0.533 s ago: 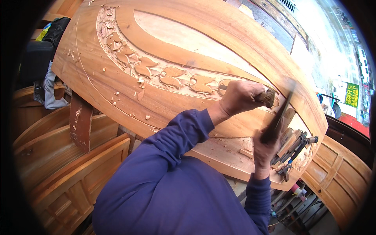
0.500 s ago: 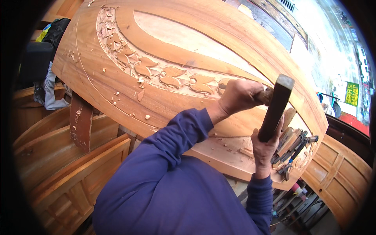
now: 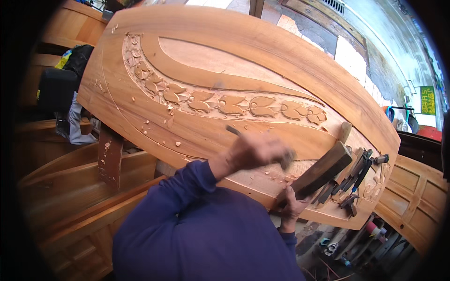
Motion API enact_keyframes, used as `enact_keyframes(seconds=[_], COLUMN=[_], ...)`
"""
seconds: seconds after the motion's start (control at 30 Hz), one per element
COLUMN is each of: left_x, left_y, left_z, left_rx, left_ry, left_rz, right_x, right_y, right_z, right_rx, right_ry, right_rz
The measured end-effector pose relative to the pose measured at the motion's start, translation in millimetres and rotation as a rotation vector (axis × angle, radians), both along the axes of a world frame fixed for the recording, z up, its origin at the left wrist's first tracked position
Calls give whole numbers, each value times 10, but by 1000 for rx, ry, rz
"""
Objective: The person carves decorative floral patterns into a wooden panel using a chisel and a wooden mallet.
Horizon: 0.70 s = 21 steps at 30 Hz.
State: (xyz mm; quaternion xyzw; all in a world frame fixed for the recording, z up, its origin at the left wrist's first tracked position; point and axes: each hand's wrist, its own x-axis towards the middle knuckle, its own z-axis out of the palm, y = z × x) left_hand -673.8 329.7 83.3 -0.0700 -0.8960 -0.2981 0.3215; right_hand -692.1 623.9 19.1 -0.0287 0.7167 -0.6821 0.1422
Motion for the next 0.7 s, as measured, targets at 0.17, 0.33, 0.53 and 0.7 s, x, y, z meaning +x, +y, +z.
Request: enact_keyframes(seconds=[0.17, 0.33, 0.53, 0.7], left_x=[320, 1033, 923, 561], left_y=[-577, -515, -274, -143], left_z=[-337, 98, 195, 9], left_rx=[-60, 131, 1150, 1213], left_ry=[-578, -712, 44, 188], left_rz=[310, 731, 486, 521], right_x=[10, 13, 32, 40], right_y=[-76, -204, -260, -245], right_z=[50, 185, 124, 142], right_rx=[-87, -139, -210, -74], right_ry=[-41, 59, 113, 161], right_rz=[-20, -1, 28, 50])
